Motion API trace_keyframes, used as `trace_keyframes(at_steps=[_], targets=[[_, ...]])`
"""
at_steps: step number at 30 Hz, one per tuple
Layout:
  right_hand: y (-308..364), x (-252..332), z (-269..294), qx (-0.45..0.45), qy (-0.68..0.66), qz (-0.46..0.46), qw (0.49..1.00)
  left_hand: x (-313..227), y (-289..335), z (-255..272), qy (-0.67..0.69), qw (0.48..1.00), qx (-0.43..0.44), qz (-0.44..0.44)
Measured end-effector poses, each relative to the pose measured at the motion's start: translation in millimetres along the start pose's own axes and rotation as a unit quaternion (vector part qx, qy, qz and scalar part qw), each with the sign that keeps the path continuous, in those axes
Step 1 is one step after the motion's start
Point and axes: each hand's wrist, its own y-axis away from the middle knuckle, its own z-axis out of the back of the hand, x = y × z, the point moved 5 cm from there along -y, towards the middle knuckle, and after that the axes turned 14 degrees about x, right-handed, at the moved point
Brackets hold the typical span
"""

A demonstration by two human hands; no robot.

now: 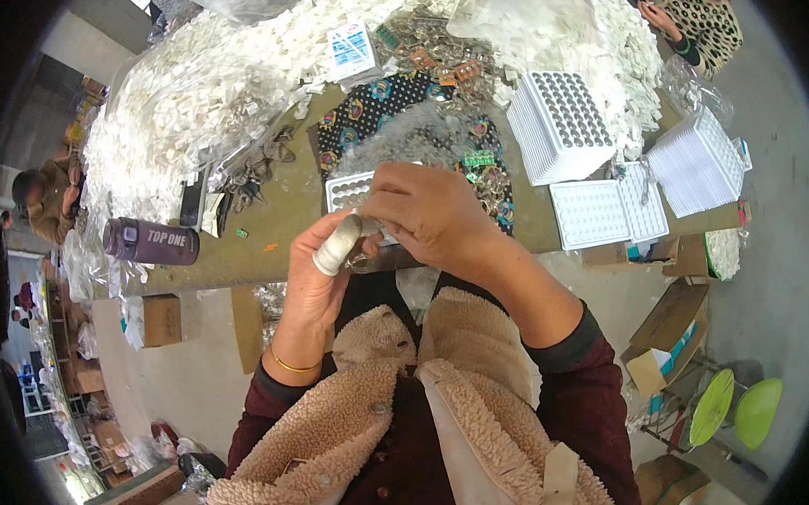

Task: The person repeatedly picks small cylindrical components from a white tray, applies a substance from a small white tube to each, and places them back into the tray. The process is repeated continuously throughout the clip.

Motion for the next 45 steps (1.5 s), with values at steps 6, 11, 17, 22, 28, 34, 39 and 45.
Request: trace_keyframes(at_steps=[6,11,17,22,28,34,39,45], targets=[[-1.6,15.6,-0.7,0.073,0.150,0.044,0.985,1.6,1.8,1.7,-0.043,0.998,-0.043,-0.002],[-3.5,16.2,1.3,0.090,0.113,0.020,0.989,-0.2,0.2,3.0,-0.098,0.995,-0.016,0.002],[-0.3,-4.8,5.7,-0.043,-0.221,-0.037,0.974,1.7,-0.9,3.0,0.084,0.996,0.023,0.023],[3.4,-7.0,4.3,-0.030,-0.181,-0.017,0.983,-0.1,-4.2,2.0,0.078,0.996,0.037,0.011],[1.0,-5.3,-1.4,-0.032,-0.132,0.017,0.991,-0.9,-3.4,-0.7,0.053,0.998,0.032,0.012],[1.7,-5.6,-9.7,-0.010,-0.112,0.018,0.993,4.3,-2.1,3.5,0.023,1.000,-0.008,0.008],[1.3,-2.1,-18.1,-0.025,0.038,0.060,0.997,7.1,1.8,8.6,-0.124,0.989,-0.072,0.020],[16.8,-46.1,-1.2,-0.035,0.145,-0.115,0.982,2.3,-3.8,2.7,0.129,0.992,-0.007,-0.016]])
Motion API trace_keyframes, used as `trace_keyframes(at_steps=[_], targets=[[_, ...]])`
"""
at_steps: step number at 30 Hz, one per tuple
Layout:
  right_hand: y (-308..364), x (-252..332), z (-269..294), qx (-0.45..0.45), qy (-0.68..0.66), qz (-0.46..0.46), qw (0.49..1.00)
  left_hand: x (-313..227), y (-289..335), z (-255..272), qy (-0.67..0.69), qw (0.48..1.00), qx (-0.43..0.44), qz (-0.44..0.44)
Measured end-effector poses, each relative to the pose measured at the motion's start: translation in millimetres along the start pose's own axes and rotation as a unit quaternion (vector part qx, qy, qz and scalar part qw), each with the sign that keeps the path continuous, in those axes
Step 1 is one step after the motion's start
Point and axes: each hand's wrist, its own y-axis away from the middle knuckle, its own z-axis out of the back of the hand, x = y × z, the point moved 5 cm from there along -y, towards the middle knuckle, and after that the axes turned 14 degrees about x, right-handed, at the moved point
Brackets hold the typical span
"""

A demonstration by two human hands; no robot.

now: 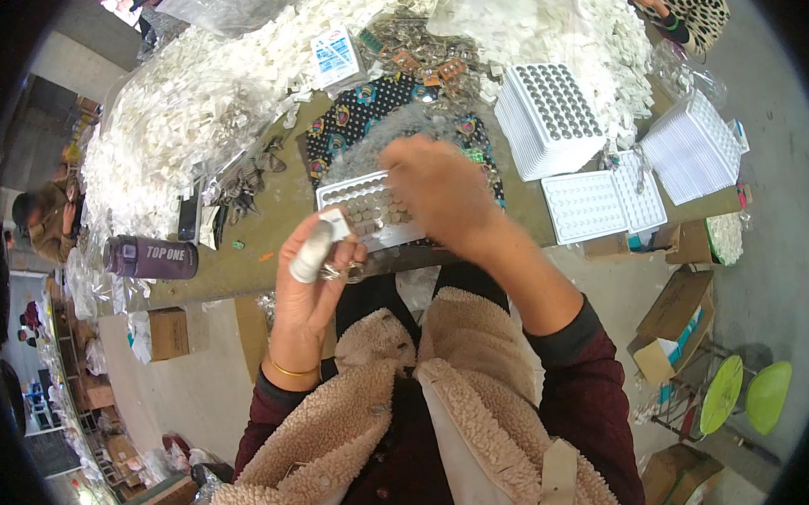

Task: The person repeatedly picks small cylindrical components from a white tray, applies a substance from a small white tube to each, and places them back into the tray. The process is repeated continuously throughout the clip.

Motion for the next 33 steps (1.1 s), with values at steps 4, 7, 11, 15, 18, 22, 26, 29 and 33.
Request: trace_keyframes(at_steps=[4,7,11,15,18,22,26,29,33], targets=[[7.0,-59.0,13.9,0.024,0.171,-0.092,0.981,-16.6,-4.5,3.4,0.159,0.985,0.061,0.008],[15.7,-81.5,8.4,0.028,0.188,-0.133,0.973,-20.1,-1.9,12.3,0.158,0.987,0.033,0.025],[20.1,-82.4,3.0,0.008,0.171,-0.117,0.978,-13.0,0.3,19.3,0.159,0.986,0.007,0.047],[14.7,-86.3,0.5,0.087,0.226,-0.174,0.955,-7.8,2.0,23.8,0.137,0.988,-0.009,0.076],[10.7,-87.6,1.7,0.119,0.218,-0.171,0.954,-7.1,3.0,24.4,0.133,0.988,-0.002,0.079],[15.8,-90.0,9.9,0.058,0.056,-0.211,0.974,-9.1,4.9,20.4,0.091,0.993,-0.004,0.069],[19.6,-85.1,28.8,-0.053,-0.059,-0.175,0.981,-10.5,1.0,11.0,0.009,0.996,-0.035,0.082],[16.9,-80.8,32.9,-0.089,-0.263,-0.165,0.946,-9.5,-7.2,-0.6,-0.035,0.995,-0.040,0.083],[13.3,-57.4,47.0,-0.075,-0.333,-0.097,0.935,-9.7,-29.0,-18.8,-0.144,0.988,0.012,0.062]])
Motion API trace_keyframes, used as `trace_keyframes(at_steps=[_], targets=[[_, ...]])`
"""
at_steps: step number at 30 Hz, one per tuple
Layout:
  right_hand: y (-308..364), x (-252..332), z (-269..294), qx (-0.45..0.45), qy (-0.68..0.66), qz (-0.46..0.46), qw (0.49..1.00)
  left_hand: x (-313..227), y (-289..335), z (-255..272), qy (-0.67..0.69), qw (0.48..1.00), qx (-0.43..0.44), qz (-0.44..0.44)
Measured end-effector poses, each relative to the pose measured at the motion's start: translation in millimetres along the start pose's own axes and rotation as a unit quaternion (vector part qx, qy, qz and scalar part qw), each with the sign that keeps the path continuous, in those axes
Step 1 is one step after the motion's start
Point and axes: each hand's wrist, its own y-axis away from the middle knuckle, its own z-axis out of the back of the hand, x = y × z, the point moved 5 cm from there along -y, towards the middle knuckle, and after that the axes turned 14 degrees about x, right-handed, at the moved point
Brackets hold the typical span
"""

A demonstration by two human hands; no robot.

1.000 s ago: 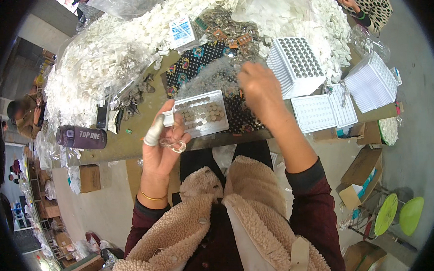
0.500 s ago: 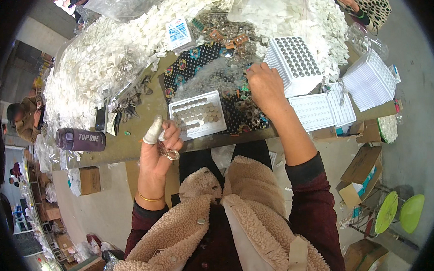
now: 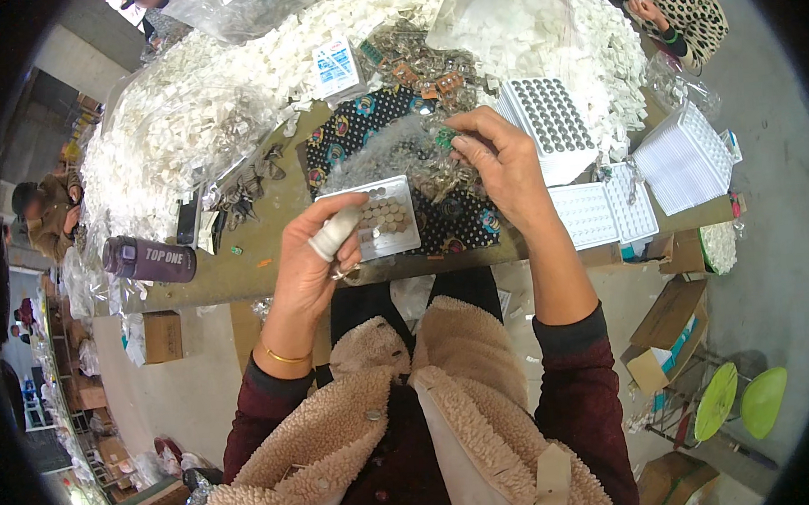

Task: The person repeatedly picks small cylindrical components from a white tray, applies a substance from a small white tube to each, and places them back into the tray. The process is repeated continuously throughout the clip.

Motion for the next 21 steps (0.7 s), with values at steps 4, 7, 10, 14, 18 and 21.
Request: trace_keyframes(at_steps=[4,7,10,14,18,21], targets=[[0.0,20.9,-13.5,0.001,0.004,0.021,1.000,-7.0,-21.2,-9.6,-0.148,0.989,-0.010,-0.016],[-1.6,37.4,-20.4,0.003,0.105,0.081,0.991,-6.4,-35.7,-18.4,-0.228,0.972,0.011,-0.047],[1.9,48.7,-28.4,0.008,0.149,0.136,0.979,-0.8,-44.3,-18.8,-0.265,0.963,0.019,-0.050],[4.9,54.1,-29.8,-0.010,0.172,0.156,0.973,0.4,-44.1,-13.6,-0.334,0.940,-0.003,-0.075],[6.6,55.4,-27.4,-0.057,0.182,0.157,0.969,-4.0,-41.5,-10.1,-0.367,0.926,-0.022,-0.088],[9.5,53.4,-25.4,-0.076,0.164,0.133,0.975,-7.4,-40.5,-10.9,-0.365,0.926,-0.017,-0.092]])
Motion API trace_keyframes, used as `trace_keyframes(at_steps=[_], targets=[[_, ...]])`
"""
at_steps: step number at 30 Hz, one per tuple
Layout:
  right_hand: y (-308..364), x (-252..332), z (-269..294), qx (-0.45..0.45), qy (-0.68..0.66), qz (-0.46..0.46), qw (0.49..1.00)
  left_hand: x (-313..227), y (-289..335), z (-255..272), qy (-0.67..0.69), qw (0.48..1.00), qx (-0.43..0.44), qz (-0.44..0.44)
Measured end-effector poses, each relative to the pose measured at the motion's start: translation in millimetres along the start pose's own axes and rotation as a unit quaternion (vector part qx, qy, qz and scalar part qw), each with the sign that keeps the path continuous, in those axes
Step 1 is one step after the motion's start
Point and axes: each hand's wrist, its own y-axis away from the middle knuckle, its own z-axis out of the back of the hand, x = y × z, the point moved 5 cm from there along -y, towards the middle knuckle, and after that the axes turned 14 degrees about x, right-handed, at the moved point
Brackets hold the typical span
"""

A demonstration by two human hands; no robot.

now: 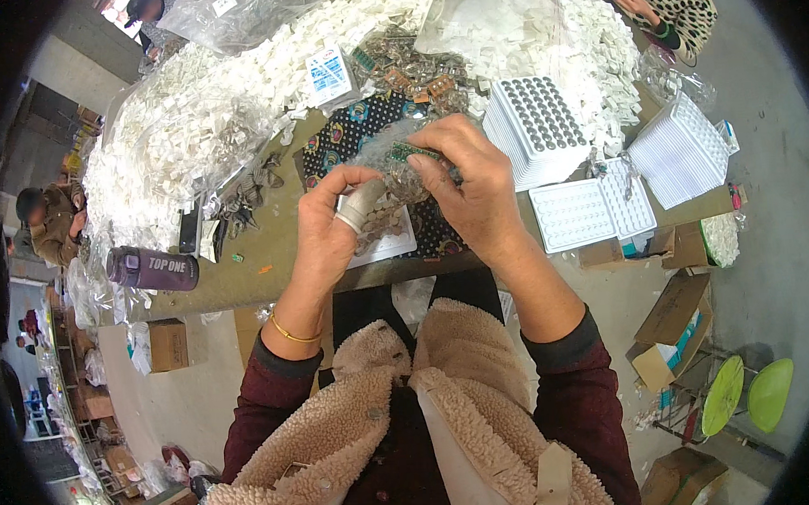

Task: The person repeatedly picks small cylindrical components from a white tray, applies a substance from a small white tube to each, and places them back into the tray. The process is repeated continuously throughout the clip.

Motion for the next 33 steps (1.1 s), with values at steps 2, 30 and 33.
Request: trace_keyframes(at_steps=[2,30,33], targets=[[1.1,-0.1,1.4,-0.009,-0.003,0.000,1.000,-2.9,0.2,1.4,-0.002,1.000,0.005,-0.006],[11.2,2.0,-4.7,0.029,0.024,0.032,0.999,-15.3,4.2,-3.4,0.132,0.989,0.011,0.073],[13.9,-4.9,2.7,-0.024,0.035,0.002,0.999,-15.0,7.8,0.1,0.150,0.985,-0.001,0.085]])
